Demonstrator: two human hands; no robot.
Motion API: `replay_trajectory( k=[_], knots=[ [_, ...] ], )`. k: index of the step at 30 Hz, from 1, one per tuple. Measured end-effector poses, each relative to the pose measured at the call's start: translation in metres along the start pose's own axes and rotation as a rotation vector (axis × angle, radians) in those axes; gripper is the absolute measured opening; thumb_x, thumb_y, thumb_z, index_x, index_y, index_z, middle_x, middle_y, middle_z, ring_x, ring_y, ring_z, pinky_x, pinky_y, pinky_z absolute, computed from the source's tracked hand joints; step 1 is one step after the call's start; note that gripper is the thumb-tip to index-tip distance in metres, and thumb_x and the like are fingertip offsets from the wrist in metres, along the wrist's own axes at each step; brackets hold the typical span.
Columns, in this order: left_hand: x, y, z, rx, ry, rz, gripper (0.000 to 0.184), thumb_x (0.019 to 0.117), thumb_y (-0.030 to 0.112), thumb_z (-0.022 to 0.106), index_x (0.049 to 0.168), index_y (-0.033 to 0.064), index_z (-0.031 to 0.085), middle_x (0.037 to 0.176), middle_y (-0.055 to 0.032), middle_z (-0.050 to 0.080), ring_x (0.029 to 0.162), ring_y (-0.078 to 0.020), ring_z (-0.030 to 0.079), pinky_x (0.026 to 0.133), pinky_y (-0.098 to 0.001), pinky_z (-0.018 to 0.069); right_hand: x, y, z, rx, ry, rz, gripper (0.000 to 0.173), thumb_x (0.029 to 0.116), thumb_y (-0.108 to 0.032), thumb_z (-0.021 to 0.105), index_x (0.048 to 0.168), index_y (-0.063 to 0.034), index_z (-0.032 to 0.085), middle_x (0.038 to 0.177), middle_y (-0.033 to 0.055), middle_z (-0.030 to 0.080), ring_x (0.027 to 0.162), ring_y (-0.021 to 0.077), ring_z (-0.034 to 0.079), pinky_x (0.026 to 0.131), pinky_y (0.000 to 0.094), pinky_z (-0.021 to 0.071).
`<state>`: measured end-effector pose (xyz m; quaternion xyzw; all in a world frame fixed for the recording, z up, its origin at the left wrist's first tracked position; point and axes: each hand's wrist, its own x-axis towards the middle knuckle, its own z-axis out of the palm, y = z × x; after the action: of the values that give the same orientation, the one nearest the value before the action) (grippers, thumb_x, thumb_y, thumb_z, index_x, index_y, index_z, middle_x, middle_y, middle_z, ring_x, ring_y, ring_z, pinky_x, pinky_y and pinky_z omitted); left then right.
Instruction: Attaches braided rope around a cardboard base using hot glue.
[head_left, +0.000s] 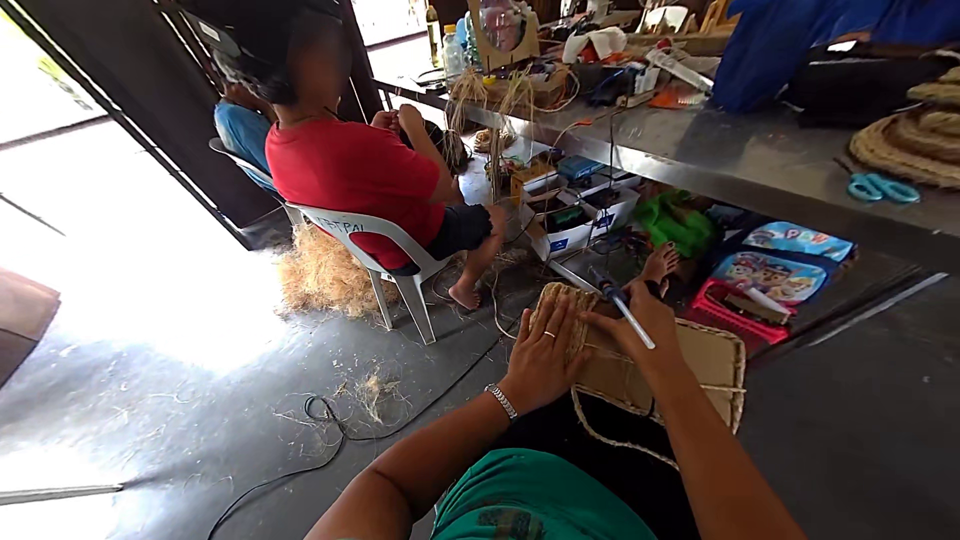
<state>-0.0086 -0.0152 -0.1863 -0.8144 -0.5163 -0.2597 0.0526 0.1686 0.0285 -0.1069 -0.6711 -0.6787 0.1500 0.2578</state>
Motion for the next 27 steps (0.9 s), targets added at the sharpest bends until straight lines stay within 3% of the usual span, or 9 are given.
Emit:
replay_trajectory(
  k=[5, 11, 17, 22, 25, 27],
  knots=[
    [-0.007, -0.001, 0.001, 0.023, 0.008, 0.011, 0.072, 0.1072, 0.053, 0.033, 0.163, 0.0082, 0.025, 0.171, -0.0067, 0.019, 0.158, -0.025, 0.014, 0.125, -0.0599, 0.014, -0.005, -0.003, 0.001, 0.037, 0.048, -0.025, 0.082, 0.0763, -0.047, 0.09, 0.129, 0.006, 0.057, 0.112, 0.03, 0.067, 0.106, 0.0491, 0.065, 0.094, 0.0673, 0.0488],
    [-0.009, -0.001, 0.002, 0.035, 0.055, 0.036, 0.076, 0.1058, 0.055, 0.036, 0.163, 0.006, 0.023, 0.172, -0.0098, 0.016, 0.159, -0.0269, 0.011, 0.126, -0.0582, 0.0126, -0.004, -0.001, 0.002, 0.012, 0.05, -0.049, 0.083, 0.0751, -0.051, 0.089, 0.128, 0.0038, 0.057, 0.11, 0.0259, 0.068, 0.104, 0.0437, 0.066, 0.094, 0.0625, 0.0485],
    [-0.007, 0.002, 0.0, 0.032, 0.049, 0.028, 0.077, 0.1063, 0.054, 0.033, 0.164, 0.0044, 0.019, 0.172, -0.0102, 0.011, 0.159, -0.0278, 0.007, 0.127, -0.0586, 0.0091, 0.002, 0.006, -0.004, 0.083, 0.035, -0.052, 0.074, 0.0857, -0.057, 0.077, 0.126, 0.0019, 0.058, 0.101, 0.0224, 0.069, 0.096, 0.04, 0.068, 0.088, 0.0593, 0.0534],
    [-0.009, 0.003, -0.002, 0.022, 0.052, 0.037, 0.077, 0.1066, 0.052, 0.034, 0.163, 0.0027, 0.019, 0.172, -0.0113, 0.011, 0.159, -0.0287, 0.006, 0.127, -0.0598, 0.0079, 0.003, 0.003, 0.004, 0.06, 0.092, -0.066, 0.067, 0.0859, -0.048, 0.08, 0.123, 0.003, 0.059, 0.103, 0.0225, 0.069, 0.099, 0.04, 0.068, 0.093, 0.06, 0.0505],
    [-0.01, -0.001, -0.008, -0.123, 0.07, 0.045, 0.075, 0.1065, 0.049, 0.039, 0.164, 0.0043, 0.02, 0.172, -0.0109, 0.014, 0.159, -0.028, 0.009, 0.126, -0.0616, 0.0081, 0.001, -0.002, 0.004, 0.027, 0.087, -0.058, 0.067, 0.0859, -0.049, 0.08, 0.123, 0.0029, 0.059, 0.104, 0.0218, 0.07, 0.1, 0.0397, 0.068, 0.093, 0.0594, 0.0508],
    [-0.01, -0.005, -0.017, -0.418, 0.09, 0.043, 0.064, 0.1073, 0.038, 0.043, 0.161, 0.0071, 0.029, 0.17, -0.008, 0.022, 0.158, -0.0251, 0.015, 0.127, -0.0584, 0.0121, 0.001, 0.001, 0.003, 0.033, 0.104, -0.072, 0.067, 0.0858, -0.049, 0.08, 0.122, 0.0039, 0.06, 0.103, 0.0226, 0.07, 0.098, 0.0402, 0.069, 0.092, 0.0601, 0.0508]
  ],
)
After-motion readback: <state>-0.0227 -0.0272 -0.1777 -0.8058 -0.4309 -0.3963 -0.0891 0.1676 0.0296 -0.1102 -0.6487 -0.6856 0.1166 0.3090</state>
